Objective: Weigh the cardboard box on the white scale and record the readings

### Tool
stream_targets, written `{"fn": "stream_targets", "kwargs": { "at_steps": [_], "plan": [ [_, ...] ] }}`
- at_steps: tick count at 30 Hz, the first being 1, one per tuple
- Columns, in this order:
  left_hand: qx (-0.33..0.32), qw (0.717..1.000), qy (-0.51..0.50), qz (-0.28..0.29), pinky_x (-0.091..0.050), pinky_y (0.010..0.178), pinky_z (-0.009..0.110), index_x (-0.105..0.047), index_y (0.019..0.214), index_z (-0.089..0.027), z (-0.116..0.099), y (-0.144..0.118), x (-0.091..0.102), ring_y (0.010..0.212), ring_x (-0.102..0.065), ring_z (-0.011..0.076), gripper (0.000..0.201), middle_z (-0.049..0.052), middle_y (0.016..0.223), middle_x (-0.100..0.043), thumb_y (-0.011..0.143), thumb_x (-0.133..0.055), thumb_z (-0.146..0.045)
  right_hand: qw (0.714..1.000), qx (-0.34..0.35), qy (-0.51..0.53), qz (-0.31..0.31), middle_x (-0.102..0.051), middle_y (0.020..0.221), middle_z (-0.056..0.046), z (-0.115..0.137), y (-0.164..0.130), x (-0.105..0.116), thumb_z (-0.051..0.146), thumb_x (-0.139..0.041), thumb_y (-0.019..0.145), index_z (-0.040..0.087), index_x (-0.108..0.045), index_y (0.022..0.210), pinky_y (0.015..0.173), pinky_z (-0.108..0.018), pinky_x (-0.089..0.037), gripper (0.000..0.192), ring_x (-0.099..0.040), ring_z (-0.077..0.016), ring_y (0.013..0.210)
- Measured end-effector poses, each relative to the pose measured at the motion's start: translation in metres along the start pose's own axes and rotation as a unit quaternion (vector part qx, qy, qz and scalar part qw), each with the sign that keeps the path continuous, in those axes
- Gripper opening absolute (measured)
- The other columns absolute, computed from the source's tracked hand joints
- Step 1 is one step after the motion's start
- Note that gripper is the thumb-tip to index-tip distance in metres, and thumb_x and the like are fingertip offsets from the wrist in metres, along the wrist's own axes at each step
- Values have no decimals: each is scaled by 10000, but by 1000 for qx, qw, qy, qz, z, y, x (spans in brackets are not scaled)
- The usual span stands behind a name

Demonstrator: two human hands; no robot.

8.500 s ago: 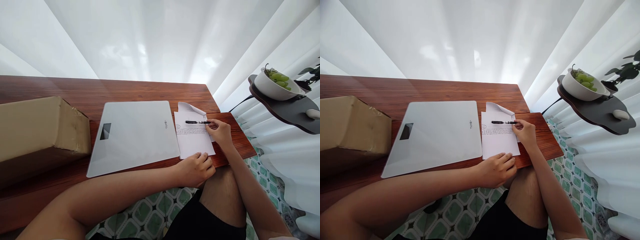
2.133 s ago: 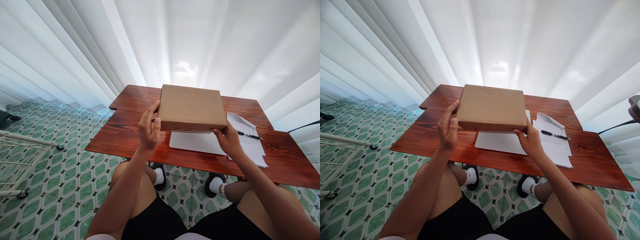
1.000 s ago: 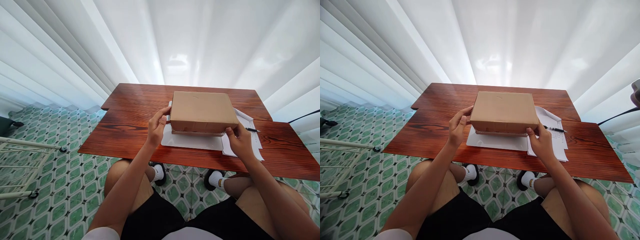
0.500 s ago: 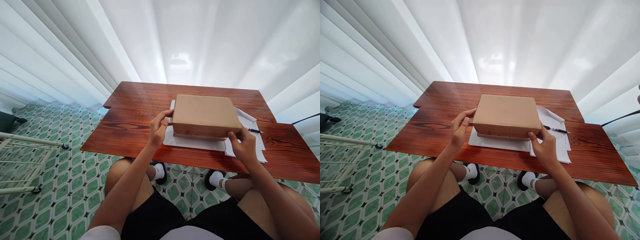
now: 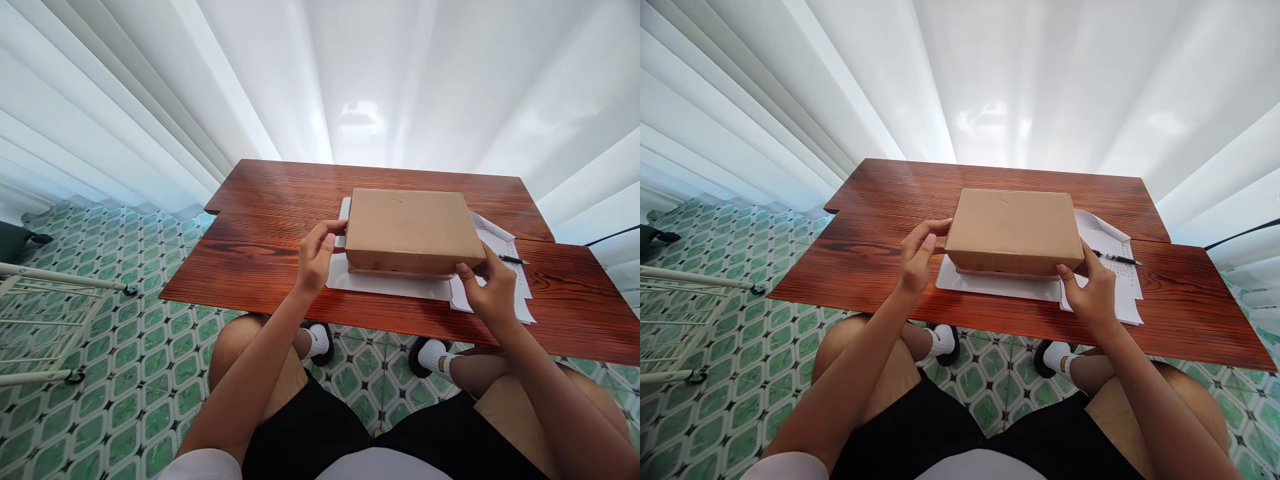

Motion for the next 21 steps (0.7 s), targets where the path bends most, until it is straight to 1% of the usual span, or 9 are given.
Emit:
{"fn": "stream_targets", "kwargs": {
  "at_steps": [2, 6, 9, 11, 13, 15, 17, 19, 21],
  "plan": [
    [3, 1000, -5, -2, -614, 672, 280, -695, 1137, -172, -1, 0, -1, 1019, -666, 243, 338, 98, 1081, -703, 952, -532, -404, 1000, 8, -13, 3, -742, 980, -101, 2, 1, 1, 426, -666, 883, 176, -588, 1367, 688, -391, -643, 551, -729, -263, 749],
    [10, 1000, 0, -7, -609, 649, 266, -689, 1108, -169, -3, 1, -2, 997, -669, 227, 300, 90, 1071, -698, 932, -524, -348, 995, 38, -92, 17, -742, 990, -84, 5, 5, 7, 452, -660, 877, 191, -572, 1360, 608, -353, -609, 557, -722, -248, 677],
    [10, 1000, 9, -15, -603, 640, 265, -685, 1090, -175, -4, 2, -3, 974, -669, 218, 278, 82, 1060, -695, 922, -511, -312, 985, 77, -150, 26, -747, 1004, -105, 4, 8, 12, 488, -657, 888, 170, -559, 1370, 614, -329, -571, 585, -737, -267, 736],
    [12, 1000, 9, -13, -596, 631, 264, -680, 1088, -181, -4, 2, -3, 964, -665, 214, 270, 79, 1057, -693, 920, -502, -294, 974, 101, -200, 28, -749, 982, -113, 2, 11, 15, 535, -652, 880, 163, -561, 1373, 585, -320, -523, 624, -733, -283, 756],
    [10, 1000, 16, -4, -586, 638, 262, -676, 1092, -185, -4, 2, -4, 965, -656, 209, 268, 79, 1068, -687, 927, -489, -283, 966, 106, -234, 21, -746, 942, -103, 0, 13, 17, 599, -590, 897, 173, -568, 1370, 575, -318, -476, 637, -722, -282, 747],
    [-10, 999, 39, -13, -574, 661, 265, -659, 1122, -189, -4, 1, -3, 969, -636, 201, 271, 84, 1107, -673, 937, -480, -273, 969, 101, -226, -15, -729, 885, -91, 0, 14, 20, 645, -461, 948, 172, -597, 1320, 586, -319, -452, 616, -694, -254, 699],
    [-47, 994, 78, -53, -554, 674, 269, -623, 1167, -198, -5, 0, -1, 956, -604, 193, 274, 85, 1129, -647, 938, -484, -259, 972, 101, -199, -76, -686, 821, -94, 0, 13, 24, 612, -335, 1006, 148, -628, 1214, 604, -329, -445, 587, -646, -229, 654],
    [-103, 981, 128, -104, -525, 674, 279, -591, 1180, -205, -7, -1, 3, 913, -569, 187, 266, 82, 1103, -616, 940, -488, -251, 966, 121, -182, -139, -626, 752, -93, 2, 11, 26, 532, -298, 1035, 139, -632, 1084, 601, -343, -430, 518, -589, -219, 617],
    [-177, 959, 178, -130, -494, 684, 300, -585, 1150, -207, -12, -2, 7, 876, -543, 189, 230, 73, 1030, -591, 948, -483, -248, 956, 167, -169, -173, -581, 696, -75, 6, 10, 27, 440, -328, 1038, 158, -617, 982, 573, -342, -402, 407, -550, -212, 587]
  ]
}}
Point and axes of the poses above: each hand's wrist, its own y-axis towards the middle knuckle, its own x-axis out of the back of the hand, z = x × y, the point moved 1 cm from there along y, towards the middle knuckle
